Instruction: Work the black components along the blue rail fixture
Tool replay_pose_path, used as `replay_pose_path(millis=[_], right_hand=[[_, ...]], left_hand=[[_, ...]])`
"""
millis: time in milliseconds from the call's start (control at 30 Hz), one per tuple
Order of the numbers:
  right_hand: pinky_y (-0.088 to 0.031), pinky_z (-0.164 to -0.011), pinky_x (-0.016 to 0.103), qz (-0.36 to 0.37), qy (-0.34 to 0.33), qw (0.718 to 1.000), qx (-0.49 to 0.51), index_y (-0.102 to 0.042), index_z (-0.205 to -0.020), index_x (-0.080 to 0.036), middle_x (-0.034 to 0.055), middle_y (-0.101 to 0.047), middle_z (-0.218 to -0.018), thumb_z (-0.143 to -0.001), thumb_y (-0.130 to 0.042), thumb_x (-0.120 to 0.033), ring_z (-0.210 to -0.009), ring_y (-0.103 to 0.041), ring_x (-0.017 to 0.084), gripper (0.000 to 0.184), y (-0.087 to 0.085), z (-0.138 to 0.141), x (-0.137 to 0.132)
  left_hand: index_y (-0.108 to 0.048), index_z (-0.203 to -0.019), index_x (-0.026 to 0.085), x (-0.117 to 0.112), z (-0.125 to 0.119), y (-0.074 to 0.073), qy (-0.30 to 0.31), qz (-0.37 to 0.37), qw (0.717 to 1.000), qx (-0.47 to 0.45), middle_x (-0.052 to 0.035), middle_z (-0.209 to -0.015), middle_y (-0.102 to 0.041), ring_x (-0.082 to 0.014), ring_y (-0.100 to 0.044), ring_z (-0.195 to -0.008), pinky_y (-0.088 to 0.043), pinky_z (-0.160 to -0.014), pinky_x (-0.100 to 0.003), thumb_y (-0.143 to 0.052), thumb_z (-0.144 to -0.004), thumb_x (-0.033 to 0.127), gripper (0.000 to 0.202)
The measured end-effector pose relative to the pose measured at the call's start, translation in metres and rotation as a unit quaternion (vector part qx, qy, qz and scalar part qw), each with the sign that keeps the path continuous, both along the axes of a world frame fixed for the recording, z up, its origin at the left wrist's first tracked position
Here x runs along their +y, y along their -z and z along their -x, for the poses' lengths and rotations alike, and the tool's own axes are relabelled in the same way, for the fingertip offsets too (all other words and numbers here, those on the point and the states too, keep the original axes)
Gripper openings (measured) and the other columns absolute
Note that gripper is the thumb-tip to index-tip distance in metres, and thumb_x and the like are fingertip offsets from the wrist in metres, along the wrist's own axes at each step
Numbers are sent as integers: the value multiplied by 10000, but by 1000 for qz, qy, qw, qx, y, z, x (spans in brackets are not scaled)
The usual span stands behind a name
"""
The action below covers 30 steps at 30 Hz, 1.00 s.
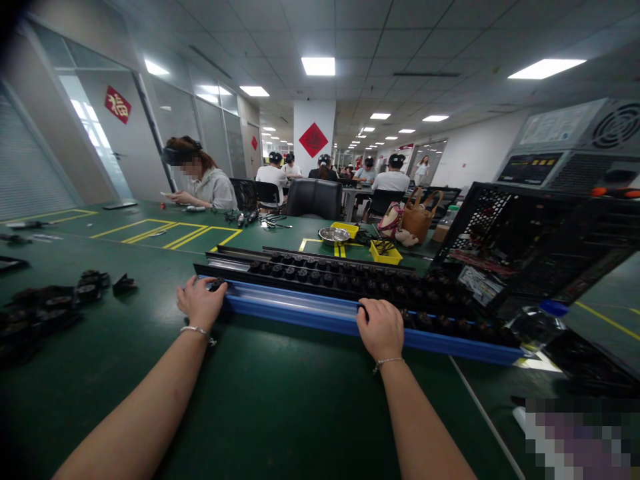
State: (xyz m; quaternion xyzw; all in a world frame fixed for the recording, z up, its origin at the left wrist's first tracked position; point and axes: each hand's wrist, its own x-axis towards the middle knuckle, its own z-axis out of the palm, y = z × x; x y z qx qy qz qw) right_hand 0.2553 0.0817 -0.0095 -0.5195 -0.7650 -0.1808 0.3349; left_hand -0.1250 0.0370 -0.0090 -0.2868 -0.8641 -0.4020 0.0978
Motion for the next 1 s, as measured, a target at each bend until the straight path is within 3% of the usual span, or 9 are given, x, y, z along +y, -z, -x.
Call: replay_pose_path(millis=[1000], right_hand=[[-361,-858,333,-6,-4,1000,7,-652,-951,-203,44,-682,-950,-841,-420,-277,-921,-547,197,268,0,0,0]], left_hand=[[-655,-1025,250,-3,7,-2,-25,-27,999,-21,-43,-1260,-529,-284,-357,-1228,-307,-1008,-417,-597,-742,410,331]])
